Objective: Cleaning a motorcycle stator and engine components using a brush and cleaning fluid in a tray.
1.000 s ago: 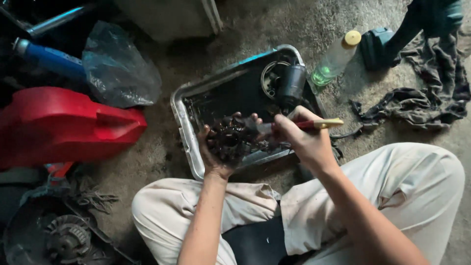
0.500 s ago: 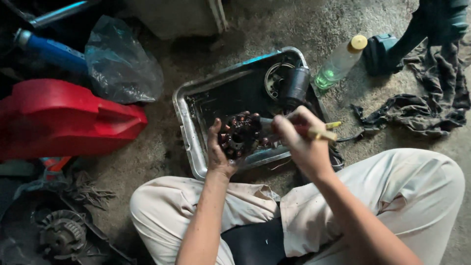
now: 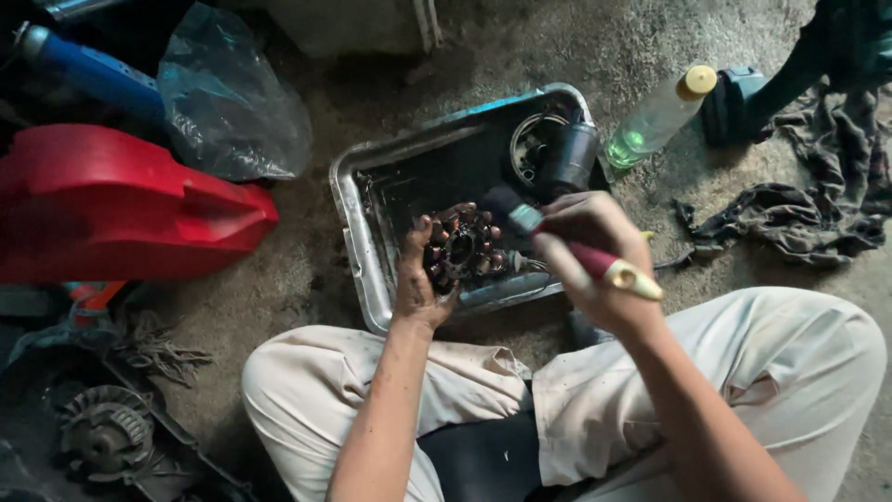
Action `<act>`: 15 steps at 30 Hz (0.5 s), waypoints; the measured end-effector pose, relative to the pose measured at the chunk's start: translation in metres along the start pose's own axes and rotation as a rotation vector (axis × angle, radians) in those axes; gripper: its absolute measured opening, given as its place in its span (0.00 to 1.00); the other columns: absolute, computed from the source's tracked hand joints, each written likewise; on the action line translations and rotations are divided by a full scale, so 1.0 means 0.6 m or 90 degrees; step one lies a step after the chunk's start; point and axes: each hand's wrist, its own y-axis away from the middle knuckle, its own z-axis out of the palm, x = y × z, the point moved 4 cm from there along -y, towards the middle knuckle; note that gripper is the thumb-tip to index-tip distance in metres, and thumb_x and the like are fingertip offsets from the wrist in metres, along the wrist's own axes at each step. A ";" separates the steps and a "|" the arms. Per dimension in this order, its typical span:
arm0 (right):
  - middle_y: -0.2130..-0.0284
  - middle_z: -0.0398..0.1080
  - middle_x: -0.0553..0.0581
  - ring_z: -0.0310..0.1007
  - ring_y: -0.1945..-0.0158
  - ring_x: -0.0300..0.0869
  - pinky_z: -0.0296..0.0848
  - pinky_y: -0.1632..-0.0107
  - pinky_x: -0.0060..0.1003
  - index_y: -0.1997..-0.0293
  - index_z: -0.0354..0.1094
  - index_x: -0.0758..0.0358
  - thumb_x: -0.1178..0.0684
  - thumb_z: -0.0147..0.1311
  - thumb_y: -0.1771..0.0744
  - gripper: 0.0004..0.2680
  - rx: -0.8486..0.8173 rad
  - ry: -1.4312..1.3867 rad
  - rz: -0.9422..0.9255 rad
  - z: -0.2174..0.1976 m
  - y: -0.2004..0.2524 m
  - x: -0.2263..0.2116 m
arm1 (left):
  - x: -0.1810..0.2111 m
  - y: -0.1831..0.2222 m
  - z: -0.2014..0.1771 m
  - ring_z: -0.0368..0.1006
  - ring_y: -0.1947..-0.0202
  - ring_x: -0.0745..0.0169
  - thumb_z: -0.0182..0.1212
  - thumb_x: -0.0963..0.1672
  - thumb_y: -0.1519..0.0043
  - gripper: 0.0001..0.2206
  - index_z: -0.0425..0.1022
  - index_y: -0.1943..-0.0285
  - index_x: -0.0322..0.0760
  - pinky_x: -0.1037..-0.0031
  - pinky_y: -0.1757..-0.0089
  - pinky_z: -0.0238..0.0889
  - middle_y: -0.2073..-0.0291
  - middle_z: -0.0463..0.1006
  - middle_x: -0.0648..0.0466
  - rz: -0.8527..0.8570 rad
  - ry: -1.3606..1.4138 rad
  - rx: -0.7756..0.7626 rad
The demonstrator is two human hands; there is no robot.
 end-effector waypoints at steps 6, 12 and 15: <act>0.63 0.70 0.59 0.73 0.62 0.45 0.72 0.59 0.36 0.59 0.70 0.66 0.62 0.63 0.38 0.08 -0.066 0.154 -0.005 0.005 -0.008 0.002 | -0.004 0.004 -0.027 0.75 0.43 0.51 0.59 0.54 0.34 0.26 0.72 0.36 0.31 0.57 0.47 0.73 0.42 0.78 0.44 -0.005 -0.089 0.044; 0.61 0.68 0.60 0.73 0.63 0.45 0.72 0.60 0.37 0.55 0.70 0.66 0.63 0.63 0.37 0.09 -0.103 0.199 0.000 -0.022 -0.012 0.018 | 0.006 0.007 0.008 0.75 0.41 0.47 0.58 0.54 0.34 0.26 0.71 0.35 0.32 0.54 0.46 0.73 0.40 0.75 0.40 0.007 -0.036 -0.068; 0.56 0.69 0.60 0.75 0.59 0.46 0.75 0.62 0.36 0.47 0.74 0.59 0.66 0.57 0.42 0.19 -0.203 0.140 -0.002 0.001 0.002 0.029 | 0.000 0.007 -0.002 0.75 0.41 0.44 0.59 0.54 0.33 0.20 0.71 0.43 0.36 0.53 0.47 0.73 0.40 0.76 0.38 0.010 -0.032 -0.064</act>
